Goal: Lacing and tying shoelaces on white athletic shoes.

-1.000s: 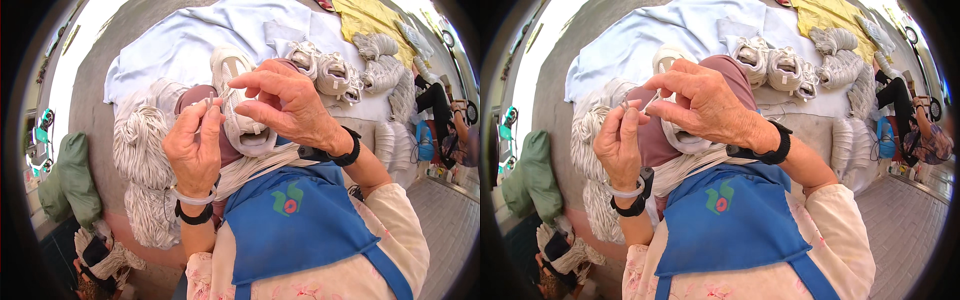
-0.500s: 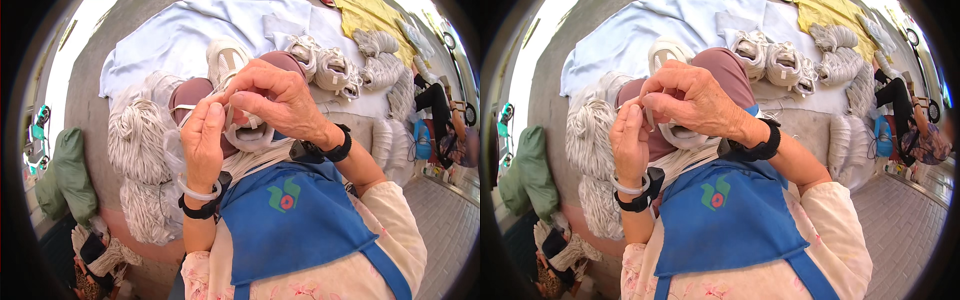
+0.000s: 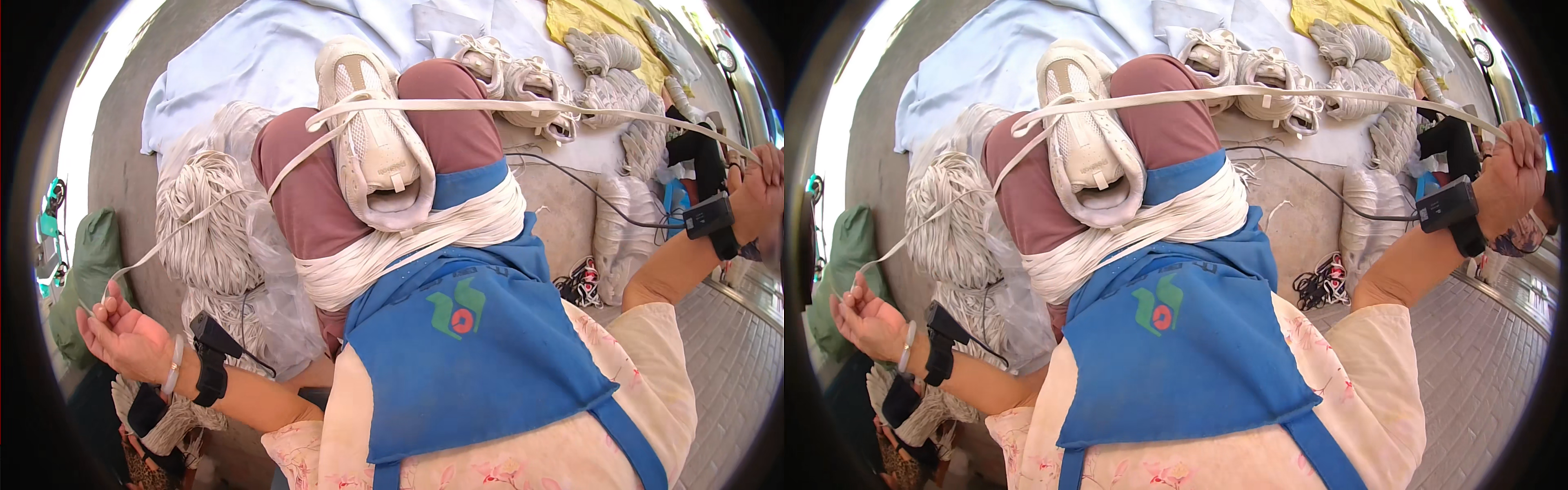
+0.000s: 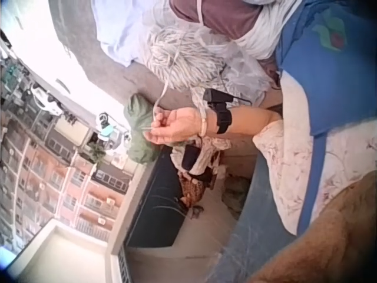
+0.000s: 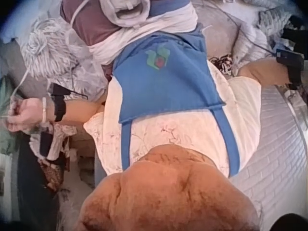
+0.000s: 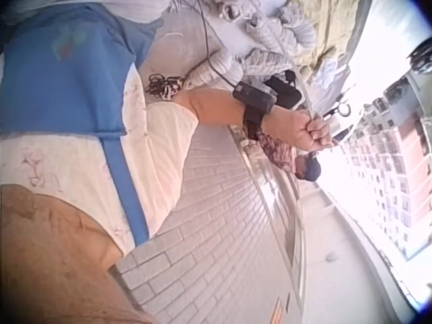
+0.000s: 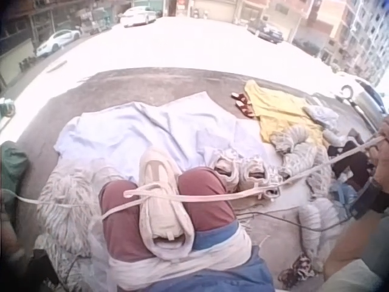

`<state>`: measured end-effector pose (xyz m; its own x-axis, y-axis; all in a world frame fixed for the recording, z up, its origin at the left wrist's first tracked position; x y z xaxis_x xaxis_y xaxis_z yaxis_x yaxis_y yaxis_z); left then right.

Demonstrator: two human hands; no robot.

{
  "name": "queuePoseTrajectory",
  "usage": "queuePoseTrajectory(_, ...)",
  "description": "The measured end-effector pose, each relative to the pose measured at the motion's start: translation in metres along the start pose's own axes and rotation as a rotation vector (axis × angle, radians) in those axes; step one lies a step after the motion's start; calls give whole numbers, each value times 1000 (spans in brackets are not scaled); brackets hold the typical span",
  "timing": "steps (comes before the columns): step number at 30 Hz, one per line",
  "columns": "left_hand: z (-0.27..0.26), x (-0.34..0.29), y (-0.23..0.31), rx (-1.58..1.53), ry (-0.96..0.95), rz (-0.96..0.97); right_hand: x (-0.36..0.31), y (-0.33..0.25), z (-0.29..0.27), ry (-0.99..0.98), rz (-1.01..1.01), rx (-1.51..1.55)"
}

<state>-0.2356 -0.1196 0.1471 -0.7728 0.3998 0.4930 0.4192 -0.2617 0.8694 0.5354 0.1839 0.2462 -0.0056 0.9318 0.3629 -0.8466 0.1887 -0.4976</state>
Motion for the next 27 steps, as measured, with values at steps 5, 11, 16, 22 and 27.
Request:
queuePoseTrajectory(5, 53, -40, -4, 78, -92, -118, -37, 87, 23, -2, -212, -519)
queuePoseTrajectory(11, 180, -126, -26, 255, -696, -430, -100, 289, 50, -150, 313, -1049)
queuePoseTrajectory(16, 222, -143, -40, 473, -972, -164, -115, 376, 68, -533, 226, -1273)
queuePoseTrajectory(22, 241, -142, -40, 628, -1065, 22, -115, 412, 50, -768, 113, -1536)
queuePoseTrajectory(27, 244, -141, -45, 634, -1074, 53, -114, 421, 45, -871, 178, -1518)
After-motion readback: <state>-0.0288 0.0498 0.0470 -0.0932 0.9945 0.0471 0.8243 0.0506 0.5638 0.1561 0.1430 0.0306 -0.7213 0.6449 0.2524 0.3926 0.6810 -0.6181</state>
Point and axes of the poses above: each hand's wrist, its own x-axis towards the middle knuckle, its own z-axis out of the palm, y = z × x, the point moved 5 cm from there along x, towards the middle knuckle, and after that the axes turned 7 degrees about x, right-handed, at the moved point
